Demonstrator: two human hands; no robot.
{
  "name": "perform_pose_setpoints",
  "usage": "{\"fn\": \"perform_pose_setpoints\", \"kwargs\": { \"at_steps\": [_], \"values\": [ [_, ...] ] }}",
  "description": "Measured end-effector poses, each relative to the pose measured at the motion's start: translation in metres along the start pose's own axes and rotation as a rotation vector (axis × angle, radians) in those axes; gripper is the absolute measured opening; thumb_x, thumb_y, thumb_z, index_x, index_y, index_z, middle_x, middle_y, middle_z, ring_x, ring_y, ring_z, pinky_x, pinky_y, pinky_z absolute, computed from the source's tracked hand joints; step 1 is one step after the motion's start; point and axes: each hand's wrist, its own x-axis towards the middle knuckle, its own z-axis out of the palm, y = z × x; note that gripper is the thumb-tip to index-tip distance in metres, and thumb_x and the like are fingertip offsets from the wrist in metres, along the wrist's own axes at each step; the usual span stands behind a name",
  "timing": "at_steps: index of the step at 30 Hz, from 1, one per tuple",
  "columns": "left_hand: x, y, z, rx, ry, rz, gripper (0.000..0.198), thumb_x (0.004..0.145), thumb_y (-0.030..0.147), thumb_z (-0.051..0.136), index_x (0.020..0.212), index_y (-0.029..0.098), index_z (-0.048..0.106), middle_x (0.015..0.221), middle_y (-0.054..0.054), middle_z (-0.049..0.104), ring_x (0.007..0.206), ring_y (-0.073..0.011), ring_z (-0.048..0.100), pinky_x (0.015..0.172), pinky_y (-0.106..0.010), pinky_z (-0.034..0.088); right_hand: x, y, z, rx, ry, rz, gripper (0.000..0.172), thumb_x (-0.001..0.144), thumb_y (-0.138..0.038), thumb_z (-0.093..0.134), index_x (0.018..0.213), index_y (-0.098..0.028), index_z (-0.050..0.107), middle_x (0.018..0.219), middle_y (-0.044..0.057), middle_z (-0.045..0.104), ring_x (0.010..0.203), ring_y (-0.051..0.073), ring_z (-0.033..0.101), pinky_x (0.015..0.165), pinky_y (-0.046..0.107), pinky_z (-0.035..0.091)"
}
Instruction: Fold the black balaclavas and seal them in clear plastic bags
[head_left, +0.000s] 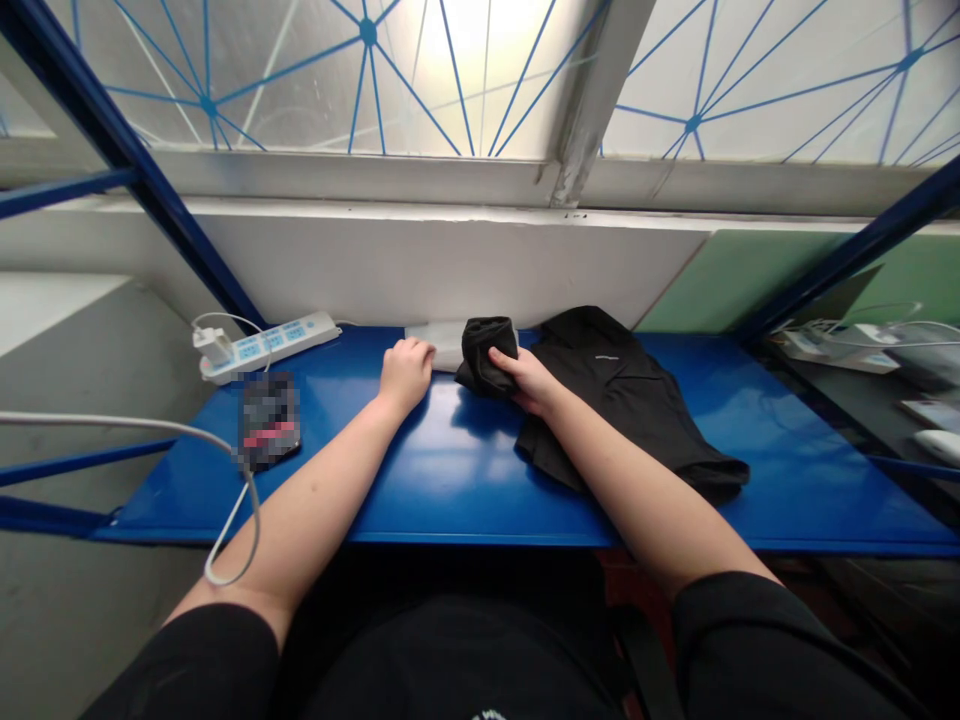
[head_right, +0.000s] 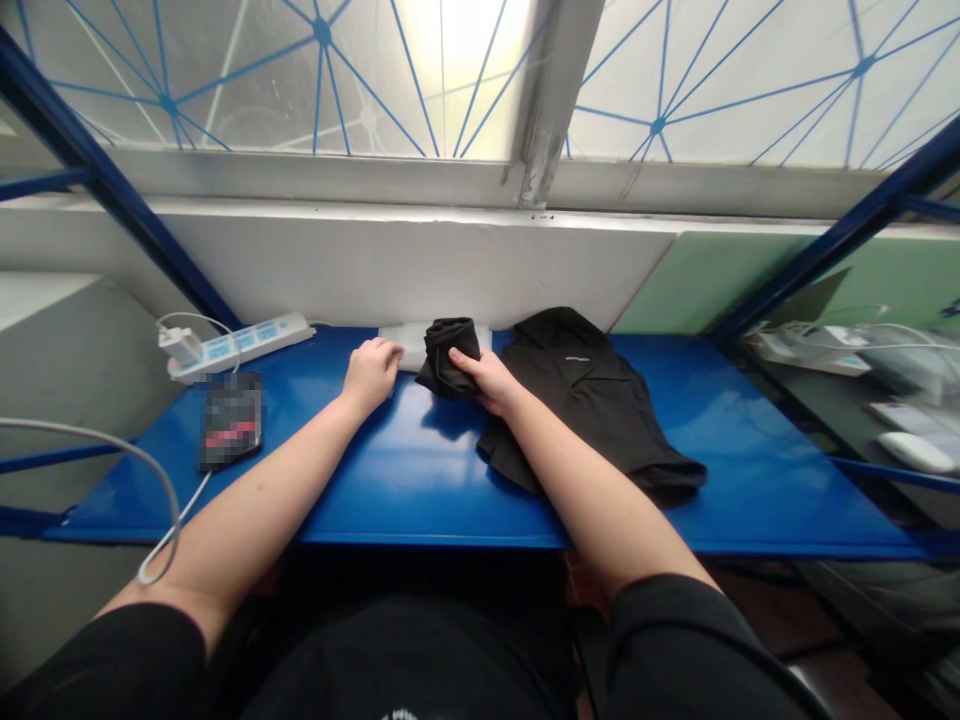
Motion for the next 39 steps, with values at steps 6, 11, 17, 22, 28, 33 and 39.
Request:
{"fn": "perform_pose_setpoints", "kwargs": {
  "at_steps": [6, 11, 17, 22, 28, 33, 39],
  "values": [
    [-0.009, 0.027, -0.004, -0.232, -0.025, 0.108, 0.015, 0.088, 0.019, 0.055, 0.083, 0.020, 0.069, 0.087, -0.007, 0.058, 0.084, -0.0218, 0.055, 0.081, -0.033, 0.044, -0.006, -0.004, 0.002, -0.149, -0.109, 0.032, 0.046, 0.069, -0.039, 0.086, 0.107, -0.015, 0.074, 0.107, 0.010, 0.076, 0.097, 0.025, 0.071, 0.092, 0.037, 0.055],
    [-0.007, 0.026, -0.003, -0.326, -0.001, 0.018, 0.014, 0.086, 0.019, 0.056, 0.083, 0.019, 0.069, 0.080, -0.004, 0.057, 0.076, -0.0185, 0.055, 0.076, -0.031, 0.044, -0.003, -0.003, -0.003, -0.219, -0.117, 0.074, 0.044, 0.069, -0.038, 0.086, 0.104, -0.015, 0.074, 0.104, 0.010, 0.076, 0.092, 0.024, 0.072, 0.088, 0.036, 0.056],
    [-0.005, 0.022, -0.001, -0.409, 0.084, -0.052, 0.013, 0.090, 0.022, 0.054, 0.085, 0.019, 0.065, 0.081, -0.003, 0.060, 0.077, -0.0179, 0.056, 0.074, -0.030, 0.044, -0.003, -0.001, -0.003, -0.301, -0.191, 0.093, 0.050, 0.070, -0.035, 0.085, 0.115, -0.019, 0.071, 0.107, 0.008, 0.076, 0.094, 0.024, 0.071, 0.089, 0.037, 0.056],
    [-0.006, 0.024, 0.002, -0.394, 0.024, 0.017, 0.012, 0.090, 0.018, 0.051, 0.087, 0.019, 0.062, 0.082, -0.002, 0.061, 0.078, -0.0171, 0.056, 0.075, -0.030, 0.046, -0.003, -0.003, -0.004, -0.439, -0.313, -0.010, 0.065, 0.070, -0.031, 0.086, 0.130, -0.023, 0.064, 0.120, 0.005, 0.072, 0.111, 0.025, 0.066, 0.101, 0.039, 0.050],
    [-0.006, 0.022, 0.002, -0.392, 0.112, 0.026, 0.011, 0.092, 0.019, 0.052, 0.087, 0.019, 0.062, 0.083, -0.003, 0.060, 0.077, -0.0167, 0.057, 0.074, -0.030, 0.047, -0.006, -0.008, -0.005, -0.427, -0.353, 0.129, 0.050, 0.072, -0.033, 0.085, 0.118, -0.019, 0.071, 0.110, 0.006, 0.075, 0.097, 0.023, 0.071, 0.090, 0.033, 0.056],
    [-0.010, 0.027, -0.001, -0.327, 0.336, 0.053, 0.013, 0.098, 0.022, 0.048, 0.092, 0.018, 0.059, 0.085, -0.004, 0.057, 0.080, -0.0174, 0.056, 0.075, -0.030, 0.047, -0.007, -0.009, -0.003, -0.263, -0.297, 0.332, 0.035, 0.072, -0.030, 0.085, 0.101, -0.014, 0.075, 0.098, 0.009, 0.077, 0.084, 0.020, 0.073, 0.078, 0.028, 0.058],
    [-0.017, 0.035, -0.005, -0.197, 0.137, 0.393, 0.016, 0.101, 0.020, 0.042, 0.102, 0.019, 0.058, 0.095, -0.007, 0.058, 0.085, -0.0174, 0.058, 0.080, -0.030, 0.051, -0.007, -0.013, -0.001, 0.002, -0.190, 0.328, 0.029, 0.080, -0.026, 0.076, 0.106, -0.015, 0.070, 0.094, 0.008, 0.077, 0.076, 0.019, 0.073, 0.067, 0.028, 0.060]
  ]
}}
